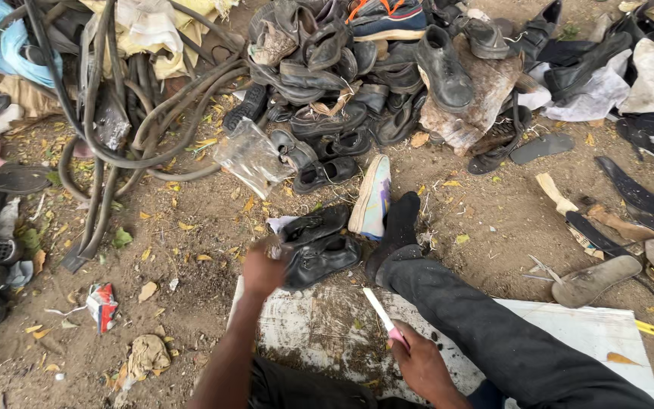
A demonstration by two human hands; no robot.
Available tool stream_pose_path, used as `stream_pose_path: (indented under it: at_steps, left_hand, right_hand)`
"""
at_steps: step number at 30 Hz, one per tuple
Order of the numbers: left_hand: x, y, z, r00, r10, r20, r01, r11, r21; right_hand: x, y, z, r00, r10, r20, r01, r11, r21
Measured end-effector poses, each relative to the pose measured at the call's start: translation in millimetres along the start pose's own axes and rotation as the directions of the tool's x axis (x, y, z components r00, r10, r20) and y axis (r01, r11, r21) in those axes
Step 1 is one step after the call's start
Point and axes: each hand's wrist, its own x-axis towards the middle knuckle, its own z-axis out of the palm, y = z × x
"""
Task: The person sits on the ground and uses a knife to scrape and clean the sole of a black shoe. They hold the shoe with their left hand and work on the sole with the knife in their right hand, surrounded by piles of old shoes and debris.
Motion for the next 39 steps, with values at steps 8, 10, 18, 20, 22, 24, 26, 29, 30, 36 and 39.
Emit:
stream_pose_path:
  at_steps: [8, 10, 18, 20, 22, 24, 26, 29, 30, 36, 39]
  left_hand:
    - [50, 30, 43, 0.916, 0.345, 0.204, -0.391, 0.656, 0.645]
    - [32, 47, 28, 0.905, 0.406, 0.131, -0.393, 0.675, 0.624]
    - [-177, 38, 49, 0.901, 0.355, 0.251, -0.435, 0.743, 0.509]
    - [-188, 38, 61, 0.822, 0.342, 0.455, -0.556, 0.653, 0.513]
    - [-195, 41, 69, 0.746, 0.302, 0.594, -0.640, 0.571, 0.514]
    - [-183, 50, 74, 0.694, 0.261, 0.671, -0.696, 0.484, 0.531]
    - [-173, 60, 82, 0.687, 0.218, 0.693, -0.687, 0.505, 0.523]
    - [-160, 74, 94, 0.646, 0.176, 0.743, -0.726, 0.442, 0.526]
    - [-159, 77, 96, 0.626, 0.162, 0.763, -0.747, 0.404, 0.528]
    - [-149, 82, 84, 0.636, 0.199, 0.745, -0.715, 0.514, 0.474]
    - [-145, 71, 71, 0.628, 0.290, 0.722, -0.710, 0.592, 0.380]
  right_hand:
    - [-7, 26, -7, 0.993, -0.109, -0.048, 0.106, 0.993, -0.054]
    - [-3, 18, -20, 0.995, -0.083, -0.058, 0.079, 0.994, -0.074]
    - [-14, 2, -21, 0.955, -0.164, -0.248, 0.161, 0.986, -0.036]
    - [-18, 0, -22, 0.944, -0.181, -0.277, 0.175, 0.983, -0.048]
    - [-26, -2, -22, 0.950, -0.149, -0.275, 0.148, 0.989, -0.027]
    - [-30, -9, -23, 0.915, -0.245, -0.321, 0.256, 0.967, -0.008]
    - [-39, -13, -22, 0.912, -0.245, -0.331, 0.257, 0.966, -0.006]
    - [-50, -23, -22, 0.950, -0.165, -0.264, 0.160, 0.986, -0.040]
    - [-54, -25, -20, 0.959, -0.164, -0.232, 0.156, 0.986, -0.051]
    - [-51, -25, -11, 0.982, -0.128, -0.141, 0.113, 0.987, -0.111]
    - [-41, -6, -7, 0.996, -0.037, -0.078, 0.016, 0.968, -0.252]
